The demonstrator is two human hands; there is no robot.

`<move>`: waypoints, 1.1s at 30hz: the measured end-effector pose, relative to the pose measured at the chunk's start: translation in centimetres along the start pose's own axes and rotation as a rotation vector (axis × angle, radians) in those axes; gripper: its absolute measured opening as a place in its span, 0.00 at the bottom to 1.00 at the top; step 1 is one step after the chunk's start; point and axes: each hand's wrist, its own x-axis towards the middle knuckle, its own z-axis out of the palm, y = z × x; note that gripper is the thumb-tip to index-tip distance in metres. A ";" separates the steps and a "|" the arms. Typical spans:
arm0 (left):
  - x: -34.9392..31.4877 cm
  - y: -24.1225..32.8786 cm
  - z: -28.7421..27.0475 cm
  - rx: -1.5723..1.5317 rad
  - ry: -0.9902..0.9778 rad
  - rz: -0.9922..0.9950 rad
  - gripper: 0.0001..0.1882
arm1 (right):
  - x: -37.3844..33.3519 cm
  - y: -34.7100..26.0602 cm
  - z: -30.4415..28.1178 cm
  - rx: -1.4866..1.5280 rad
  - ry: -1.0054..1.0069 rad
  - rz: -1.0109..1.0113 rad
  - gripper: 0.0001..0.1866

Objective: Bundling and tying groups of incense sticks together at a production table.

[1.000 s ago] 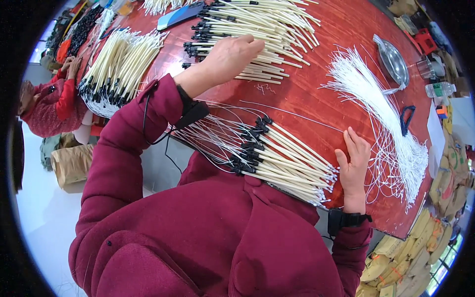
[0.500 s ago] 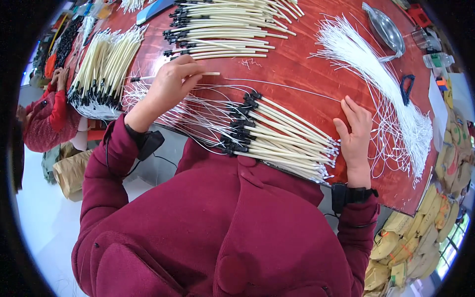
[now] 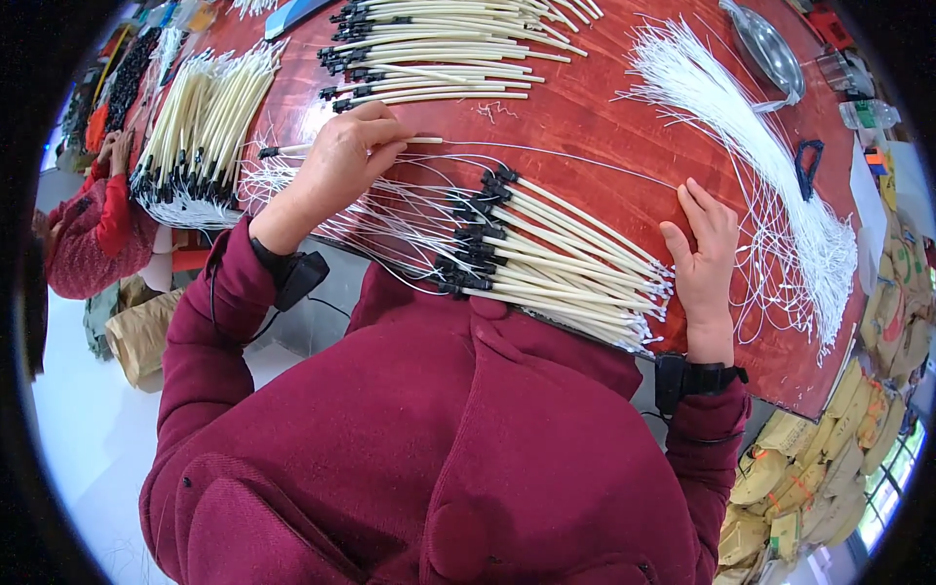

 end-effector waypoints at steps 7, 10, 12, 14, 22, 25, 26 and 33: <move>1.1 -0.1 1.6 -0.007 0.012 0.074 0.07 | 0.1 0.2 -0.2 -0.002 -0.020 -0.005 0.24; 2.8 0.6 3.1 0.028 0.013 0.121 0.08 | 0.5 -0.2 -0.4 -0.004 -0.049 -0.045 0.24; 5.3 2.3 5.3 0.128 -0.040 0.261 0.07 | 1.0 -0.6 -0.5 -0.002 -0.096 -0.101 0.25; 8.1 5.2 7.3 0.207 -0.105 0.382 0.07 | 1.6 -1.2 -0.2 0.006 -0.109 -0.130 0.26; 10.5 12.2 8.5 0.231 -0.242 0.469 0.06 | 2.1 -2.3 0.7 -0.006 -0.064 -0.159 0.32; 8.5 8.5 5.2 0.194 0.011 0.417 0.07 | 2.4 -1.8 0.7 -0.041 -0.018 -0.139 0.31; 8.0 6.9 3.9 0.182 0.013 0.306 0.07 | 2.6 -1.8 0.3 -0.038 -0.022 -0.123 0.30; 5.0 1.3 2.0 -0.030 -0.155 0.009 0.09 | 5.4 -3.6 0.9 -0.032 -0.073 -0.193 0.24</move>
